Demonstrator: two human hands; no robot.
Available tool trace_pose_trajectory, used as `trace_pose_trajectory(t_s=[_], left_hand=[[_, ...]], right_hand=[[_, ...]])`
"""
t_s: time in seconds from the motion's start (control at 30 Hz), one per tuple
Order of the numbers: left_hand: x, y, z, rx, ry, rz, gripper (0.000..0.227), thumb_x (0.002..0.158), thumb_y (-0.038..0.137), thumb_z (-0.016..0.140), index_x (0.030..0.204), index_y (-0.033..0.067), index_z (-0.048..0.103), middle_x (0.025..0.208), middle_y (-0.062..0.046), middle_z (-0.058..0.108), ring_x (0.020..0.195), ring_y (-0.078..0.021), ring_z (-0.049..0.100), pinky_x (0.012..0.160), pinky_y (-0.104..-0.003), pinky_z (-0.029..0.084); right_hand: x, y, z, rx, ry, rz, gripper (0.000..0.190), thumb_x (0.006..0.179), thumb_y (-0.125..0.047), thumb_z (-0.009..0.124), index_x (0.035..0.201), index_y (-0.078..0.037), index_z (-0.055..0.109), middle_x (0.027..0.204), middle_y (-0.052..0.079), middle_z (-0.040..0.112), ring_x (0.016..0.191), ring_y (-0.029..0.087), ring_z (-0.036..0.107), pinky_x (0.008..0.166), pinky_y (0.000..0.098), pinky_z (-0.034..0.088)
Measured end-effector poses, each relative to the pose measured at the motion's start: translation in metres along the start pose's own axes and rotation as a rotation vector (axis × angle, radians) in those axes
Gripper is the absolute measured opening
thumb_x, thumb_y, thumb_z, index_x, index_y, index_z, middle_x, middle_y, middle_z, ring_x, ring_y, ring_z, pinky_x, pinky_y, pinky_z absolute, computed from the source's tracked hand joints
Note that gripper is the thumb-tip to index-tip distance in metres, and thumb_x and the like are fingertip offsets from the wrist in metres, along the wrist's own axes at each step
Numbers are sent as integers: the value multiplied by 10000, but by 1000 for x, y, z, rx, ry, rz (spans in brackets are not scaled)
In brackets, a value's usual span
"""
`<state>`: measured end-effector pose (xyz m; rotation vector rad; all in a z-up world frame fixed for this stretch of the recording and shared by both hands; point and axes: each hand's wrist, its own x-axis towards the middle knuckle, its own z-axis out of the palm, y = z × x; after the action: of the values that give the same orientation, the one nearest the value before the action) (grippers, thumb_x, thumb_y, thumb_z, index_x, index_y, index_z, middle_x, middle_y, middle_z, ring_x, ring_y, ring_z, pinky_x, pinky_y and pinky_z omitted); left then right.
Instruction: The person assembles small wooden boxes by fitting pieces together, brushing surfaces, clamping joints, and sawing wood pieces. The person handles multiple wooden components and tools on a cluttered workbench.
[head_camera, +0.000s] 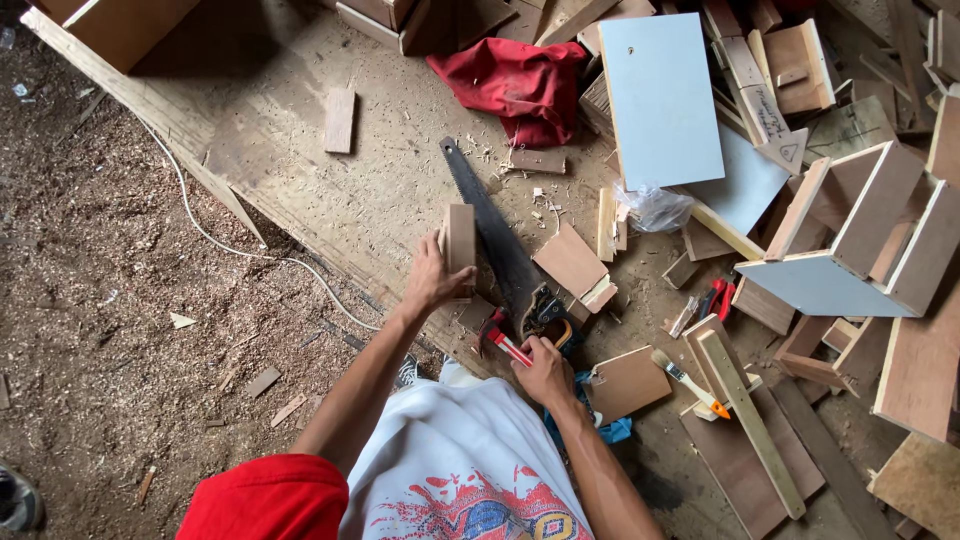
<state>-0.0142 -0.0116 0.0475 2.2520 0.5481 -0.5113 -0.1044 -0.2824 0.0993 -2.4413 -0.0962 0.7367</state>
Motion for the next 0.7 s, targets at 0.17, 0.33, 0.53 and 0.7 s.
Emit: trace_pose_trajectory(t_s=[0.17,0.33,0.53,0.7], left_hand=[[-24,21,-12,33,34,51,1116,766,502,852,1572,55,223,1526,-216,362,1366,-389,448,1130,-491,427],[-28,18,-4,53,116,131,1112,777,504,836,1569,31,214,1564,-220,316,1411,-388,407,1149,-512,411],[-26,8,-1,-40,86,96,1095,819,511,798,1581,32,175,1605,-220,242,1430,-388,363,1160,-565,370],[-23,-2,-10,-83,48,-20,996,854,489,738,1581,68,204,1627,-189,231,1430,-366,380,1147,-547,396]], right_hand=[[1,0,1,6,23,-7,311,781,-250,801,989,-101,624,1005,109,669,901,364,685,740,485,547],[0,0,-1,8,31,-9,309,783,-250,798,990,-94,628,1010,115,667,890,369,684,732,484,547],[0,-8,-7,9,-73,84,289,826,-260,767,1006,-83,624,1022,100,663,853,316,709,729,456,559],[1,-11,-8,16,-52,56,271,844,-255,750,1001,-70,630,1011,116,664,841,311,700,720,447,557]])
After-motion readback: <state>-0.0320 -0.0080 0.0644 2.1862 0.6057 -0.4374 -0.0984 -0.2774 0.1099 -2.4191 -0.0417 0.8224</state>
